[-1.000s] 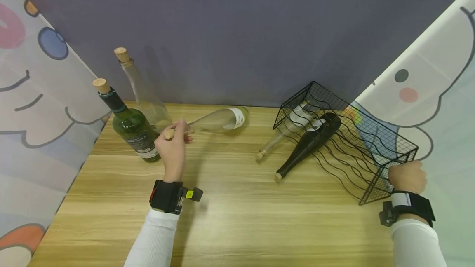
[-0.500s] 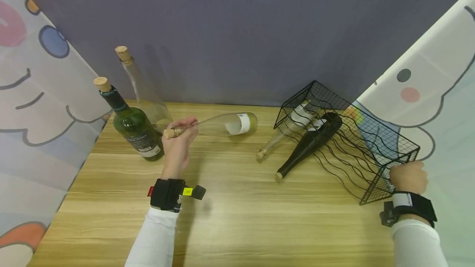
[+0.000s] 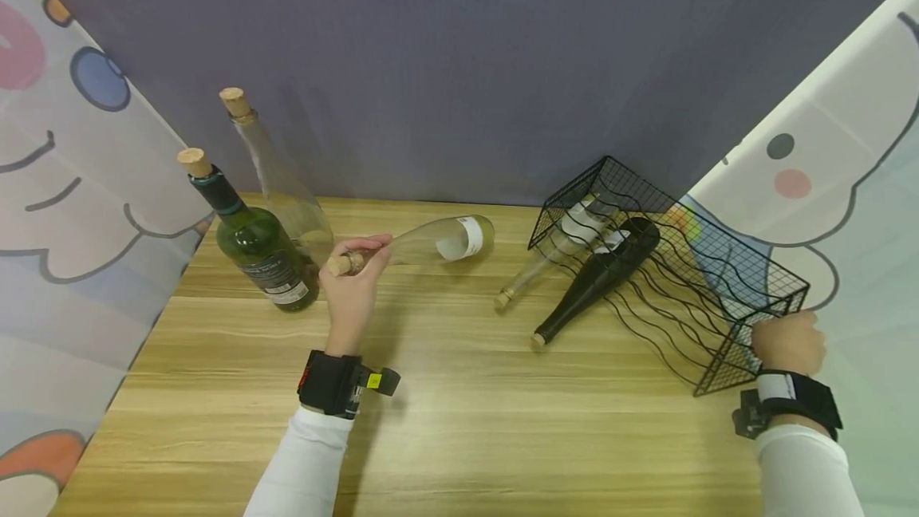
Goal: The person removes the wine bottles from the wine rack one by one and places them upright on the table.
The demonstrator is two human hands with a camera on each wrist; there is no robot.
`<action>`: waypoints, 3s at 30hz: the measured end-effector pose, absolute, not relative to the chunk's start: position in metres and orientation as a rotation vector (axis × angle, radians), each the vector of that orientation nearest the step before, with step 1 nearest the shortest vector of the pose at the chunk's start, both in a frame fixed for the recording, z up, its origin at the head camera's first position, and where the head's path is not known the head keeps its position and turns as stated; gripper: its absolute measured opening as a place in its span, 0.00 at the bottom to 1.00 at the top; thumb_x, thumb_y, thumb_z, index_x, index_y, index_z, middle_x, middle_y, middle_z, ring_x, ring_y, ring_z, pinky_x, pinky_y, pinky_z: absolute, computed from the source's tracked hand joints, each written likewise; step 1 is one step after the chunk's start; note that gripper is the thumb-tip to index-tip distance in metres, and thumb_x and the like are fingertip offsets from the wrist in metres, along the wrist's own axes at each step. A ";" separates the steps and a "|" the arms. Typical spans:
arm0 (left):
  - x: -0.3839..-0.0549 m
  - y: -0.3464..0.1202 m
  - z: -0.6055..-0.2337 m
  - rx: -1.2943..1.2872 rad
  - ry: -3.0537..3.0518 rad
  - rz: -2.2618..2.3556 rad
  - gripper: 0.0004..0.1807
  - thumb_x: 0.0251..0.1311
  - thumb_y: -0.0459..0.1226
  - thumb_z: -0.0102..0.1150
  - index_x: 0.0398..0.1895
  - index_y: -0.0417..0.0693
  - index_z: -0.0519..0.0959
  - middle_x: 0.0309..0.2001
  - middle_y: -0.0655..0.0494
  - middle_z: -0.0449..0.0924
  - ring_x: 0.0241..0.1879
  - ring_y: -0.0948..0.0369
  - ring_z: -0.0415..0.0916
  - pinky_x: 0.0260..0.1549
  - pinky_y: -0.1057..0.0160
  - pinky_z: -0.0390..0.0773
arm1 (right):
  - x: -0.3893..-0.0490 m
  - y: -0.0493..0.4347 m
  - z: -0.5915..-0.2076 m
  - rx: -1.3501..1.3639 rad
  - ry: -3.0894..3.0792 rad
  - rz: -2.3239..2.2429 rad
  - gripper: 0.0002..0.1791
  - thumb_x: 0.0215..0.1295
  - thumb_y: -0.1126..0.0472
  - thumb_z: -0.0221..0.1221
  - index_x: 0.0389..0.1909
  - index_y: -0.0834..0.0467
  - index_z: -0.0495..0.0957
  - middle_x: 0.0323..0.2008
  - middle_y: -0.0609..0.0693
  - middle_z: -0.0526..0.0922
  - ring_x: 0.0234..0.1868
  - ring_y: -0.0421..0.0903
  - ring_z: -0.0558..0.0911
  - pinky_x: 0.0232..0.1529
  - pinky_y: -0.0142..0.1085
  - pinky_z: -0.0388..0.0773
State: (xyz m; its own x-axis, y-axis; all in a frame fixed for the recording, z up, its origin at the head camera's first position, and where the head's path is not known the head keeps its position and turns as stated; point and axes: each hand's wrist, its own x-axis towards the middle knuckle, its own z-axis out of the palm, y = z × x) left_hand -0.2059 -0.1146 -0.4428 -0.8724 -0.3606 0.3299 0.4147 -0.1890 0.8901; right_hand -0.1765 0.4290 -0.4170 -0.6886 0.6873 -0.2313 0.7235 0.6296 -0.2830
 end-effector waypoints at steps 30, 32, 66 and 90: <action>-0.211 -0.071 -0.444 -0.996 -2.126 -1.215 0.09 0.57 0.37 0.62 0.23 0.49 0.73 0.26 0.59 0.76 0.40 0.58 0.75 0.51 0.57 0.70 | -0.176 0.432 -0.416 1.190 2.737 -0.557 0.37 0.65 0.60 0.38 0.66 0.84 0.44 0.59 0.88 0.59 0.59 0.81 0.65 0.54 0.64 0.71; -0.214 -0.070 -0.438 -1.014 -2.149 -1.180 0.11 0.56 0.38 0.64 0.22 0.49 0.72 0.24 0.59 0.75 0.37 0.59 0.74 0.50 0.57 0.70 | -0.175 0.432 -0.416 1.190 2.739 -0.557 0.37 0.65 0.60 0.38 0.66 0.84 0.44 0.59 0.88 0.59 0.59 0.81 0.65 0.53 0.64 0.72; -0.217 -0.071 -0.368 -0.615 -2.296 -1.452 0.09 0.59 0.30 0.60 0.21 0.43 0.76 0.28 0.49 0.83 0.30 0.57 0.76 0.38 0.60 0.74 | -0.177 0.429 -0.416 1.189 2.710 -0.537 0.38 0.66 0.59 0.37 0.66 0.85 0.43 0.59 0.88 0.59 0.60 0.80 0.65 0.54 0.63 0.72; -0.219 -0.071 -0.339 -0.208 -2.316 -1.548 0.08 0.54 0.33 0.57 0.19 0.43 0.81 0.23 0.50 0.81 0.23 0.60 0.72 0.29 0.63 0.70 | -0.175 0.427 -0.415 1.208 2.714 -0.538 0.37 0.67 0.59 0.37 0.67 0.84 0.43 0.60 0.87 0.60 0.60 0.79 0.66 0.54 0.62 0.73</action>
